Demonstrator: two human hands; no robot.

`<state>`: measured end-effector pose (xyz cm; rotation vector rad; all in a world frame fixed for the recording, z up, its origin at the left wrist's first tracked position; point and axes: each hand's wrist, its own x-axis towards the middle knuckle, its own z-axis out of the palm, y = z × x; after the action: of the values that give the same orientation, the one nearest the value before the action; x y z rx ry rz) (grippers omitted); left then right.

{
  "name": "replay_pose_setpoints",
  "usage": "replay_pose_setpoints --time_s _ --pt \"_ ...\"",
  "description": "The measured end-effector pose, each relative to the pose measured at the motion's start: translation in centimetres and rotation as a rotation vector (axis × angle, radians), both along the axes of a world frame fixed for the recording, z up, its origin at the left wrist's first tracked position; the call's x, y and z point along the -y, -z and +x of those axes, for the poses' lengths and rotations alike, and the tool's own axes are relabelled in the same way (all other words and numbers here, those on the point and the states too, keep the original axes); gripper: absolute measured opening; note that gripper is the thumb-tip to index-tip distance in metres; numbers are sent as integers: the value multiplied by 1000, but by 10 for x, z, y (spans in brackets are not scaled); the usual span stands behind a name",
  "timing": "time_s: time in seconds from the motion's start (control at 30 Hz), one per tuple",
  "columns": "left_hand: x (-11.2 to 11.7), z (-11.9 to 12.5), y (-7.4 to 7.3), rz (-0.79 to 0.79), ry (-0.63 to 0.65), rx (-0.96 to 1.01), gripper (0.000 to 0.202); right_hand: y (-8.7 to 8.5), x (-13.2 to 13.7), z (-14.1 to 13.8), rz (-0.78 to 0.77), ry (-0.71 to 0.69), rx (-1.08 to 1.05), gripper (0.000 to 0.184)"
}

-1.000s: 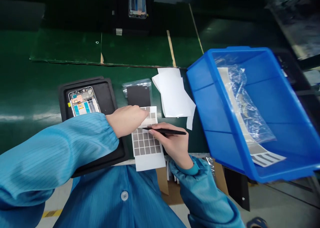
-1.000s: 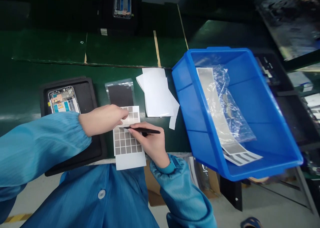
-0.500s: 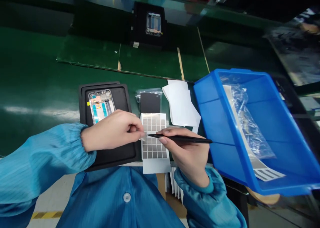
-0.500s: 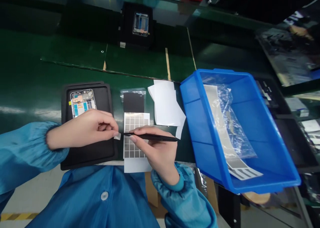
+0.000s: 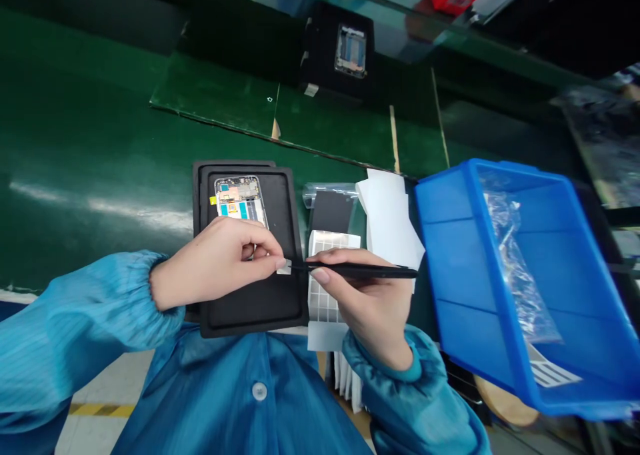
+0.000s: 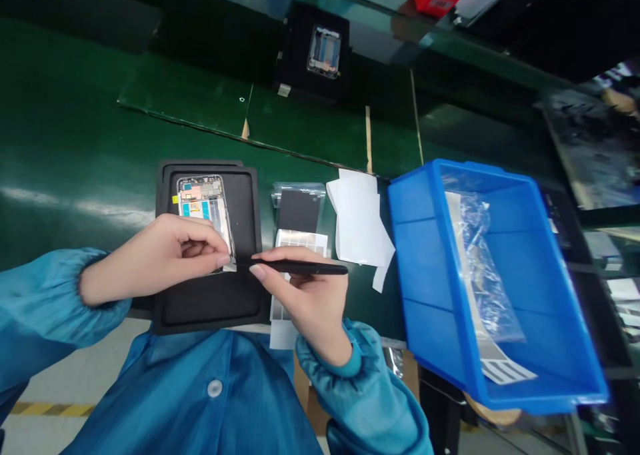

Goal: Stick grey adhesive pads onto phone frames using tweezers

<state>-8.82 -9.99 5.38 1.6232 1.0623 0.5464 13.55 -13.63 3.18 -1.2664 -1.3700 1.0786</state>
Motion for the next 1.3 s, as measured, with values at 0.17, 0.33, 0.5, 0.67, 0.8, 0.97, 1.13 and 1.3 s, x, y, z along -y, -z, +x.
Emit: replay_pose_setpoints --time_s 0.17,0.33,0.5,0.67,0.8,0.97,1.13,1.3 --pt "-2 -12 2 -20 -13 -14 15 0 -2 -9 -15 29 12 13" --pt "5 -24 9 253 -62 -257 23 1 -9 -12 -62 83 50 12" --pt "28 -18 21 668 202 -614 27 0 -37 -27 -84 110 157 14" --pt "29 -26 31 743 53 -531 20 3 -69 -57 -175 -1 162 14" --pt "23 -41 43 836 -198 -585 21 7 -80 -71 -235 -55 117 16" --pt "21 -46 53 809 -288 -578 30 8 -82 -76 -239 -57 165 16" --pt "21 -45 55 767 -283 -575 31 7 -84 -79 -218 -58 202 12" --pt "21 -46 55 762 -278 -578 29 6 -84 -79 -213 -58 266 12"
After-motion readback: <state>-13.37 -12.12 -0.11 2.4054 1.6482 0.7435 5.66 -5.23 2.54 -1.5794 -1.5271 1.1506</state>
